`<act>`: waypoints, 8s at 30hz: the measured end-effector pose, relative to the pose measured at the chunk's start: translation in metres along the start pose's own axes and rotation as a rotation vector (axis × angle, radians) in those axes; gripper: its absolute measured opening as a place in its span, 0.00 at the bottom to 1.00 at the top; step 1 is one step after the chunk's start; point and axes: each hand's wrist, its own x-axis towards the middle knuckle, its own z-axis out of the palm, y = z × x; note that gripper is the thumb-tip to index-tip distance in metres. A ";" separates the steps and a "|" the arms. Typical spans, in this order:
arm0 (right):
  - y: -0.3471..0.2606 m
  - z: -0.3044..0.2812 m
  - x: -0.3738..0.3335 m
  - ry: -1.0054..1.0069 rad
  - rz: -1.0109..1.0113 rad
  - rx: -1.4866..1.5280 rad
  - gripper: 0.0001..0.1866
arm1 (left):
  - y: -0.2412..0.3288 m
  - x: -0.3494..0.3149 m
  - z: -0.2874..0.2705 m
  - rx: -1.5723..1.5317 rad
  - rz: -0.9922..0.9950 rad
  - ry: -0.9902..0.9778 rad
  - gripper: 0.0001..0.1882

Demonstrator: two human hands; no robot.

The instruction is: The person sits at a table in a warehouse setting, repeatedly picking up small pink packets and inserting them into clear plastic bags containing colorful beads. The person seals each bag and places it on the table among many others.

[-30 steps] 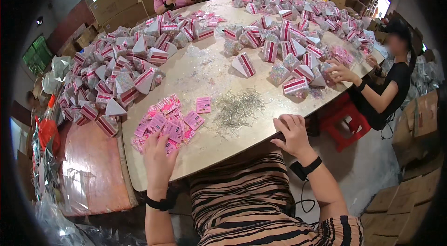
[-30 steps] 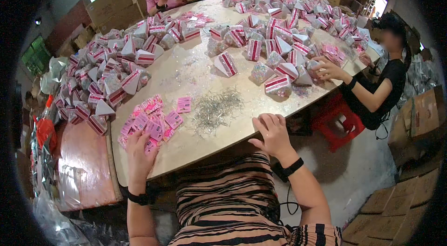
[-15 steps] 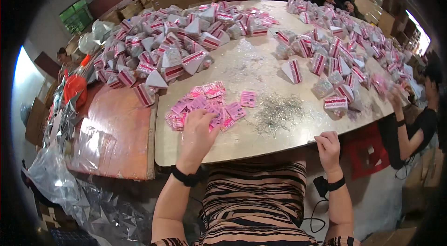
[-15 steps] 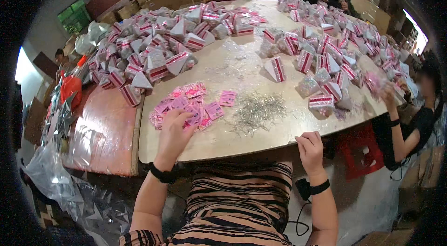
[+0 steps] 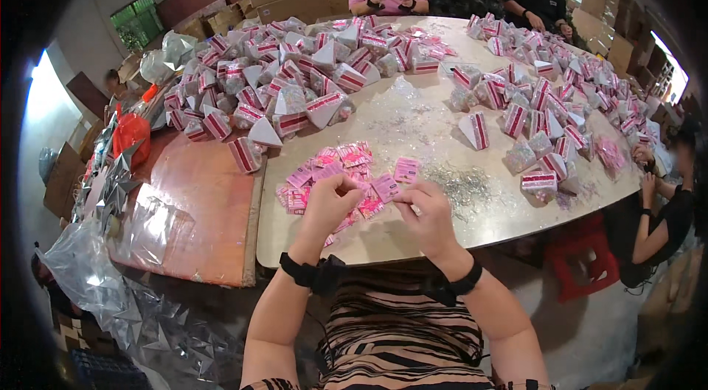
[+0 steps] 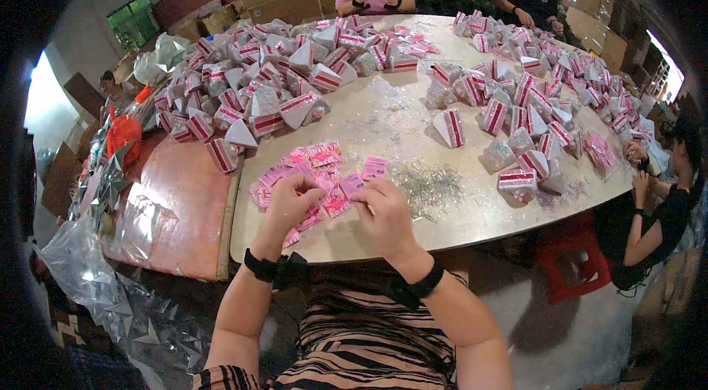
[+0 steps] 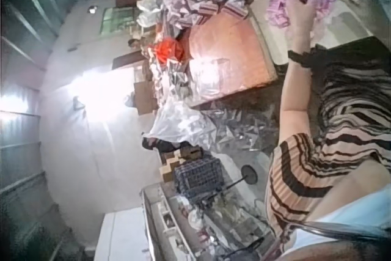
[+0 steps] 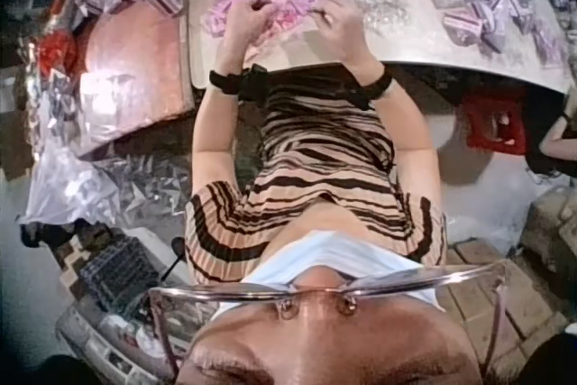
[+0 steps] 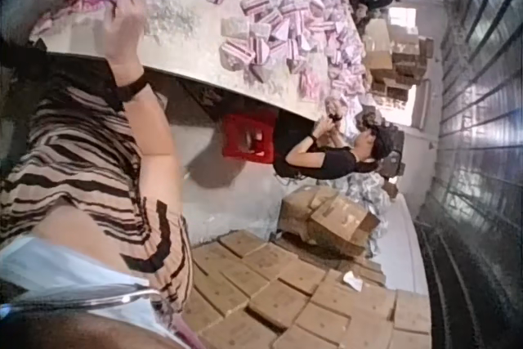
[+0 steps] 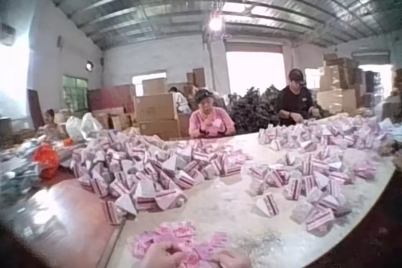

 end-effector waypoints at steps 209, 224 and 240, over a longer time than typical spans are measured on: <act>-0.003 -0.017 0.042 -0.485 0.515 0.592 0.07 | 0.052 -0.035 0.007 0.219 0.416 0.204 0.27; 0.100 -0.181 0.082 0.019 0.412 0.312 0.08 | 0.011 -0.038 -0.007 0.021 0.160 0.017 0.25; 0.061 -0.159 -0.046 -0.031 0.110 -0.388 0.03 | 0.022 -0.038 0.028 0.531 0.444 -0.120 0.22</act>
